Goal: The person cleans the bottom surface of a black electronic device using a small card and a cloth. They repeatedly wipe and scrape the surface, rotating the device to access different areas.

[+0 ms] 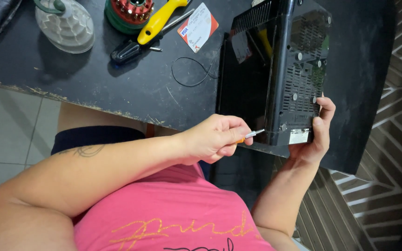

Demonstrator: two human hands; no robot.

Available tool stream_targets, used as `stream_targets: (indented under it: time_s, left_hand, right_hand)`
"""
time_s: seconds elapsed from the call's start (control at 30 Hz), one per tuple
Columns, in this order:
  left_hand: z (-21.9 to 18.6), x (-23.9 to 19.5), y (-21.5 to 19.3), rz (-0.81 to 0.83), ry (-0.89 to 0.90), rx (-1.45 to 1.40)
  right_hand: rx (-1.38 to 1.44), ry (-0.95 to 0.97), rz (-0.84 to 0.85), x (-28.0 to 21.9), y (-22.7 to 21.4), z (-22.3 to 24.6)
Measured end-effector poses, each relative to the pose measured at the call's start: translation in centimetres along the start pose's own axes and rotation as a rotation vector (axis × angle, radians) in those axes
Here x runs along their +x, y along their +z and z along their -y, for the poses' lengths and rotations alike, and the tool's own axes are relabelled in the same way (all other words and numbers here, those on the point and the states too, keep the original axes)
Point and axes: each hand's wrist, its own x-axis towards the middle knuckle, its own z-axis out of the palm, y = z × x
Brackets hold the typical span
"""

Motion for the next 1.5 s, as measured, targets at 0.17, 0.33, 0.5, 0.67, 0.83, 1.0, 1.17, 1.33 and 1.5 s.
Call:
stream_targets:
  time_s: [0.17, 0.33, 0.5, 0.67, 0.83, 1.0, 1.17, 1.33, 1.5]
  left_hand:
    - [0.3, 0.3, -0.5, 0.056, -0.058, -0.110]
    - [-1.9, 0.2, -0.1, -0.049, 0.065, 0.407]
    - [-5.0, -1.2, 0.6, -0.135, 0.134, 0.926]
    - [-4.7, -2.0, 0.3, -0.092, 0.197, 0.879]
    - [-5.0, -2.2, 1.0, -0.103, 0.264, 0.868]
    - [-4.0, -2.1, 1.0, -0.113, 0.306, 0.845]
    - [-4.5, -1.7, 0.6, -0.116, 0.302, 0.851]
    - [-5.5, -2.1, 0.8, -0.132, 0.294, 0.862]
    - [-6.1, -2.3, 1.2, -0.180, 0.239, 0.942]
  right_hand:
    - [-0.007, -0.003, -0.002, 0.0, 0.2, 0.0]
    - [0.058, 0.008, -0.056, -0.3, 1.2, 0.2]
    - [0.089, 0.011, -0.119, -0.4, 1.9, 0.4]
    - [0.089, 0.004, -0.138, -0.4, 2.2, 0.5]
    - [0.084, 0.005, -0.124, -0.4, 2.2, 0.6]
    - [0.078, 0.002, -0.120, -0.4, 1.7, 0.4]
    - [0.114, -0.002, -0.120, -0.4, 2.3, 0.7]
    - [0.104, -0.001, -0.136, -0.3, 2.0, 0.6]
    - [0.099, 0.008, -0.147, -0.4, 2.4, 0.8]
